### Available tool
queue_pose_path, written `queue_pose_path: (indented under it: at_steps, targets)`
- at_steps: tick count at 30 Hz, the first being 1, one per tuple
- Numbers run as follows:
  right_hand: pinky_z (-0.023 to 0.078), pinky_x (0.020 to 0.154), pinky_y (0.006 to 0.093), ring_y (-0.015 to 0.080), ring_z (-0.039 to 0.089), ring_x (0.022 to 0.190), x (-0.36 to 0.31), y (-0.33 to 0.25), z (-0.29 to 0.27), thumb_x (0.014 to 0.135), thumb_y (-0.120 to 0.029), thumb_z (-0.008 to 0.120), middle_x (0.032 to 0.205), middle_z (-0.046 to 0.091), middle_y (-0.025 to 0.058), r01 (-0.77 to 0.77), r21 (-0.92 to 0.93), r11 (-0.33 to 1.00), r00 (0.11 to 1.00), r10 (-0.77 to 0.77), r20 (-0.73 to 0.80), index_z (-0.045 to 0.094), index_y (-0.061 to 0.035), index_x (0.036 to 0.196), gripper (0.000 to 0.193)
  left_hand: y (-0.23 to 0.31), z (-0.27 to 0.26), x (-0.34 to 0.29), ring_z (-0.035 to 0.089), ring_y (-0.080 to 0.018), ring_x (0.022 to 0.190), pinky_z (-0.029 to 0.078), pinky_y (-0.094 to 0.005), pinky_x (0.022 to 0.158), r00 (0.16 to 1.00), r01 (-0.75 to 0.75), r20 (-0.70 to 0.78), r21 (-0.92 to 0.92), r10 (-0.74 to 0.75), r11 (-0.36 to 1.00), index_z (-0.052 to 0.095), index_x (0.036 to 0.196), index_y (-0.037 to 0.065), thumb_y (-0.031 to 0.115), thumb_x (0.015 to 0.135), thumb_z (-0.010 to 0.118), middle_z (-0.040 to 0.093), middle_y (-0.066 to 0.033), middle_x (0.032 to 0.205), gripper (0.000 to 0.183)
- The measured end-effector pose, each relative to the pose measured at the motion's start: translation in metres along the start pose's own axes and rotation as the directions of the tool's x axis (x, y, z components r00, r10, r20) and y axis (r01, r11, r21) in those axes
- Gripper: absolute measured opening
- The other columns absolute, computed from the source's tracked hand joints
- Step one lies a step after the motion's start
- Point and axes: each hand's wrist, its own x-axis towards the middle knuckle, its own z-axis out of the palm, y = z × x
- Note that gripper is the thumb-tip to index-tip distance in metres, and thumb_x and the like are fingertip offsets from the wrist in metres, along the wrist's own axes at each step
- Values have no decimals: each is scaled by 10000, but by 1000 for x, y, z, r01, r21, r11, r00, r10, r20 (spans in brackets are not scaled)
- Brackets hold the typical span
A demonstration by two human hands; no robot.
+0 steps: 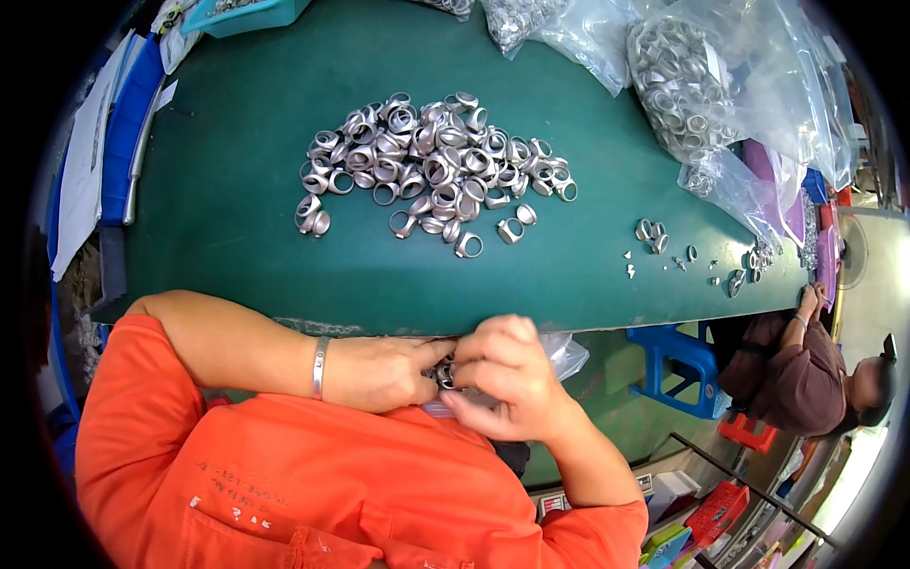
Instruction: The person sorts metal rings on a workbench, places them into a plastic bag, retrieves a pen from an overhead shelf, and writes on a paper tag.
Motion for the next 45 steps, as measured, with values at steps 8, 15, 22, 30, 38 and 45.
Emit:
queue_pose_path:
  at_steps: [8,15,22,30,38,45]
  targets:
    - [446,763,364,279,555,838,40,31,-10,716,-5,696,892,599,119,-259,-258,931,877,114,-467,623,-22,890,189,2,-6,3,403,-498,1248,396,-453,1018,996,38,81,16,-39,999,631,785,-41,111,753,586,311,-410,1361,162]
    - [432,768,384,306,528,869,37,43,-14,712,-8,694,940,568,126,-324,-366,873,896,159,-415,599,-24,854,171,4,-5,2,471,-489,1188,432,-455,982,992,64,104,49,-69,997,633,824,-4,120,797,541,326,-379,1376,157]
    - [473,659,339,259,586,782,5,1,-10,682,-9,729,871,621,118,-14,29,999,1000,15,-17,646,-17,849,186,2,-2,1,497,-483,1151,438,-462,965,999,4,35,35,-5,999,625,740,-27,122,746,573,334,-392,1353,157]
    - [465,708,388,324,552,845,62,32,-8,704,-173,782,937,537,136,-332,-464,821,929,198,-313,570,-14,1026,416,2,0,-1,481,-483,1176,424,-449,987,996,20,82,97,-28,995,660,779,-15,146,742,580,339,-393,1350,184]
    - [453,677,373,298,550,804,10,13,-12,696,9,711,931,575,121,-183,-325,928,980,148,-130,604,-26,823,170,3,1,-2,449,-489,1209,415,-437,1008,996,47,65,100,-54,994,658,782,-16,142,744,569,368,-398,1323,185]
    - [443,750,366,292,573,895,39,29,-4,682,-23,731,1030,618,114,-27,-388,921,990,-30,-138,608,-33,818,184,5,-5,1,445,-491,1206,431,-442,987,994,48,97,90,-56,995,643,760,-25,132,737,577,388,-398,1298,172]
